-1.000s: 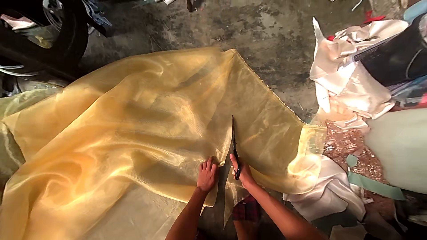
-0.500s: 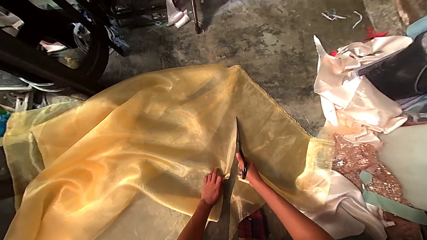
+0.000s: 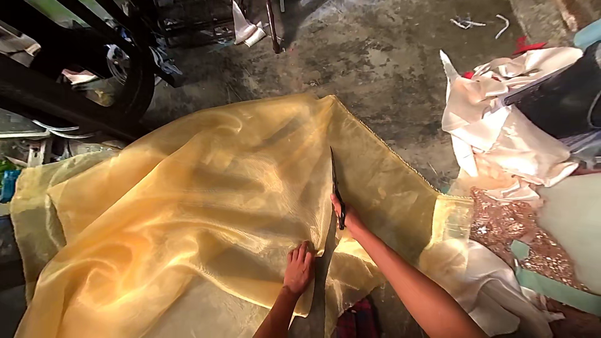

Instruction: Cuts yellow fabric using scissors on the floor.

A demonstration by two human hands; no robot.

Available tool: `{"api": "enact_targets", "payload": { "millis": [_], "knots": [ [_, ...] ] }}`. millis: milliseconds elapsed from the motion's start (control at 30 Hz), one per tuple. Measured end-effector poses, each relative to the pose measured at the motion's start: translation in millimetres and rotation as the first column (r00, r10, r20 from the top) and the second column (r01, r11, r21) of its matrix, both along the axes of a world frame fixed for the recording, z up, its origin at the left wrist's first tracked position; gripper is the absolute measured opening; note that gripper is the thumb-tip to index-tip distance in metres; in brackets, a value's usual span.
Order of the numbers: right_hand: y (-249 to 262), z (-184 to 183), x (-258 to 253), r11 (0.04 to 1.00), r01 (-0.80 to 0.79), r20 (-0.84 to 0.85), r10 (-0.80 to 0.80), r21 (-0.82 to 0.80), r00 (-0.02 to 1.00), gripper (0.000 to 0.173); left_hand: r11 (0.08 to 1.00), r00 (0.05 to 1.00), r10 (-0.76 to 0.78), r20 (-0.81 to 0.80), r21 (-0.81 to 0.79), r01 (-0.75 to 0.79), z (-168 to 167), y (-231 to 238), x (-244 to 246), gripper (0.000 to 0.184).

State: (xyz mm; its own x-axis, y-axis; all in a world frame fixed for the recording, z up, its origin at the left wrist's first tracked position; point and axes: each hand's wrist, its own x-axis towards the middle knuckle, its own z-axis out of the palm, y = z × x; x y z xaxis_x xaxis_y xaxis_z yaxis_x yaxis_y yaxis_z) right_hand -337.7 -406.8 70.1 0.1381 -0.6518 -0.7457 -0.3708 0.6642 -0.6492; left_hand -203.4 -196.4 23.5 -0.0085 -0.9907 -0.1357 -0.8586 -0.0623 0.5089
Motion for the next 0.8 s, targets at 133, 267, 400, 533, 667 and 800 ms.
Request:
{"api": "enact_targets", "payload": {
  "millis": [133,267,400,533,667,800],
  "knots": [
    [23.3,-0.1,-15.8,0.997,-0.041,-0.025,0.039,-0.069,0.999,0.052,0.996,0.996,0.079,-0.049,0.036,-0.077,8.7,-6.0,-1.0,0.028],
    [75.9,16.1,-54.0,0.976,-0.110,-0.054,0.101,-0.187,0.993,0.047,0.943,0.920,0.331,-0.208,0.110,-0.315,37.1,-17.4,8.2,0.032],
    [38.3,30.3,-77.1,0.900,-0.141,-0.242,0.041,-0.412,0.969,0.067,0.873,0.847,0.471,-0.248,-0.009,-0.488,64.5,-15.3,24.3,0.040],
    [-40.1,6.8,-95.9,0.859,-0.198,-0.462,-0.050,-0.472,0.885,0.085,0.830,0.829,0.504,-0.242,-0.127,-0.542,88.9,-9.7,26.0,0.039],
    [-43.9,-19.0,-122.7,0.874,-0.225,-0.596,-0.089,-0.431,0.798,0.087,0.898,0.904,0.386,-0.185,-0.148,-0.414,95.5,14.7,10.2,0.039],
    [2.5,-20.0,-141.8,0.884,-0.165,-0.630,-0.171,-0.437,0.757,0.086,0.941,0.942,0.315,-0.120,-0.089,-0.326,78.0,46.4,-12.7,0.037]
  ]
}}
